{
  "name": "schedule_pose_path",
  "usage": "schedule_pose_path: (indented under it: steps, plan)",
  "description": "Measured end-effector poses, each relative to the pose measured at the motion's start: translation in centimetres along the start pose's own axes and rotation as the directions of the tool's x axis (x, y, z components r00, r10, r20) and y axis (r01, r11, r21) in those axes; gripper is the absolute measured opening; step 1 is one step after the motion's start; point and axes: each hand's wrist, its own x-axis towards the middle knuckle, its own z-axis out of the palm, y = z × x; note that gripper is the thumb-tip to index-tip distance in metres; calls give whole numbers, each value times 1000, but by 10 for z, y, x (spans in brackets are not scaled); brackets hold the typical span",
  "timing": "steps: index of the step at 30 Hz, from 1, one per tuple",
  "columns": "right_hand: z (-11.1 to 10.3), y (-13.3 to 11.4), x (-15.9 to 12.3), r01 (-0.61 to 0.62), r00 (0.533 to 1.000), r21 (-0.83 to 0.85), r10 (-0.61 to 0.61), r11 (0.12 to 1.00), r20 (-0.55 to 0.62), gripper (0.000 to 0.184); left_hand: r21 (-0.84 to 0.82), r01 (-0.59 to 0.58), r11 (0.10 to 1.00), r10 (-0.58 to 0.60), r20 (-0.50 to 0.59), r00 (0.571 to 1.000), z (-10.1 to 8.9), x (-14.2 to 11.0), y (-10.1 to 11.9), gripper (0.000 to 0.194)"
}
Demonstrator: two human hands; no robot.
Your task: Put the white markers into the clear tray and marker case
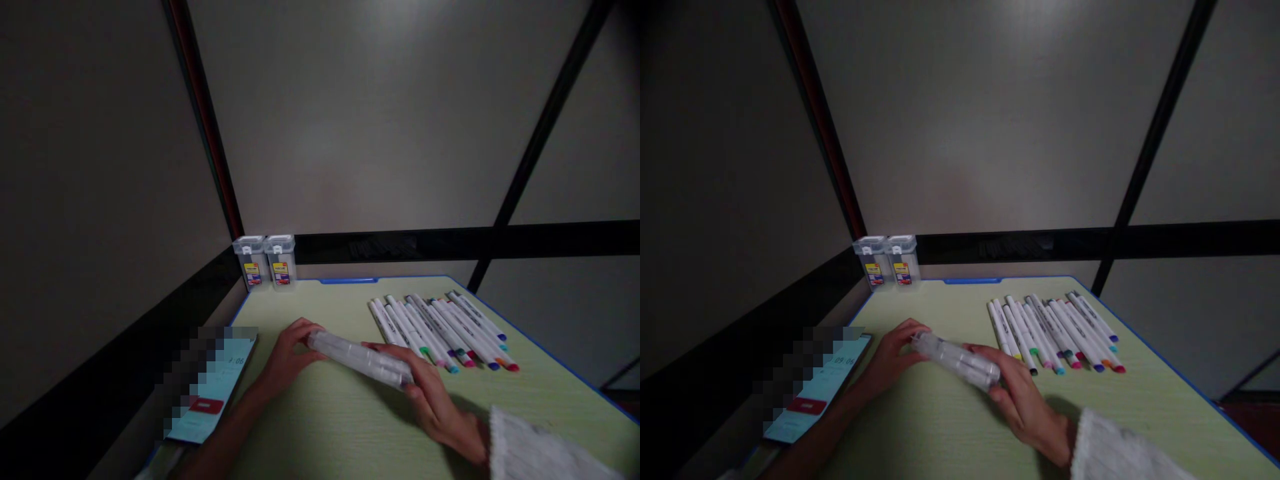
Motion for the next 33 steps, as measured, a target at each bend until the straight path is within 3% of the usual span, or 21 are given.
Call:
schedule_pose_path:
  steps: [5,9,17,23,33]
  plan:
    - [2,2,-2,-83,993,17,84,996,-83,39,16,-40,999,40,-29,999,-1,-3,5,21]
    - [3,4,-1,-122,987,35,125,992,-100,39,-13,12,1000,-13,-17,1000,3,-7,3,26]
    - [4,13,3,-202,978,-14,201,979,-50,21,-103,108,989,-107,16,994,8,-9,8,22]
    - [5,16,5,-244,969,67,246,968,-25,19,-78,96,992,-96,4,995,7,-9,11,19]
    - [4,18,9,-399,916,130,400,908,18,22,-22,119,993,-119,-8,993,6,-10,7,20]
